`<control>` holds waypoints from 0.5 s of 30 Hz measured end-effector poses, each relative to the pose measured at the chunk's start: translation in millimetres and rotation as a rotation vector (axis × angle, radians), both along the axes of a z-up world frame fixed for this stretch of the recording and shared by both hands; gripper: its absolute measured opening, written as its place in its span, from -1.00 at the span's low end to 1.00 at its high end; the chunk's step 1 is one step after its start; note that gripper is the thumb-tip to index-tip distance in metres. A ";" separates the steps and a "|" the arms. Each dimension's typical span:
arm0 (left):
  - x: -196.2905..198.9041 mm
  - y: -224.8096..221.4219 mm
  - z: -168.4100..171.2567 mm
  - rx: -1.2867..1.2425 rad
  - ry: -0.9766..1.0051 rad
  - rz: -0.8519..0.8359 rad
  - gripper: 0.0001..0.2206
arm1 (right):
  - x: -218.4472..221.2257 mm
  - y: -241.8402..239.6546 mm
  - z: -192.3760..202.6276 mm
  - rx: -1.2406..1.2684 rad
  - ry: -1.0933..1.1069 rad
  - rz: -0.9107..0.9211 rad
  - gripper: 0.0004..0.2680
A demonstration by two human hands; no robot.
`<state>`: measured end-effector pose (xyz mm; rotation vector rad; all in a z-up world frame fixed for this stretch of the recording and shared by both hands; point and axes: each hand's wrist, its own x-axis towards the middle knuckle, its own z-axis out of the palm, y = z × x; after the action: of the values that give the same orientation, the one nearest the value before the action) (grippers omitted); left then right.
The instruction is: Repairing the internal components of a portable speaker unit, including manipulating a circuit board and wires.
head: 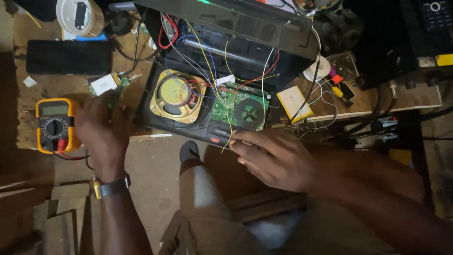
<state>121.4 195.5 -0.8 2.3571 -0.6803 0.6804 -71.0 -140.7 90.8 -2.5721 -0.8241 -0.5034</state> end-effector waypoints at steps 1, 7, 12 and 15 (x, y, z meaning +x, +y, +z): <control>5.2 1.6 -10.2 0.017 0.020 0.030 -0.69 | 0.0 0.6 -1.3 0.012 0.008 0.004 -0.84; 11.3 -9.7 -8.5 -0.060 0.132 -0.081 -0.64 | 6.1 0.0 -4.1 0.091 -0.031 0.030 -0.83; 12.2 -9.9 -21.6 -0.135 0.068 -0.116 -0.63 | 8.8 0.1 -4.1 0.144 -0.078 0.049 -0.80; 2.9 -6.0 -18.2 -0.175 0.080 -0.091 -0.62 | 7.9 -3.7 -5.1 0.125 -0.097 0.048 -0.82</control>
<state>124.3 189.5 -19.0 2.1674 -0.6608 0.5790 -63.1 -144.4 85.8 -2.4236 -0.8572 -0.6490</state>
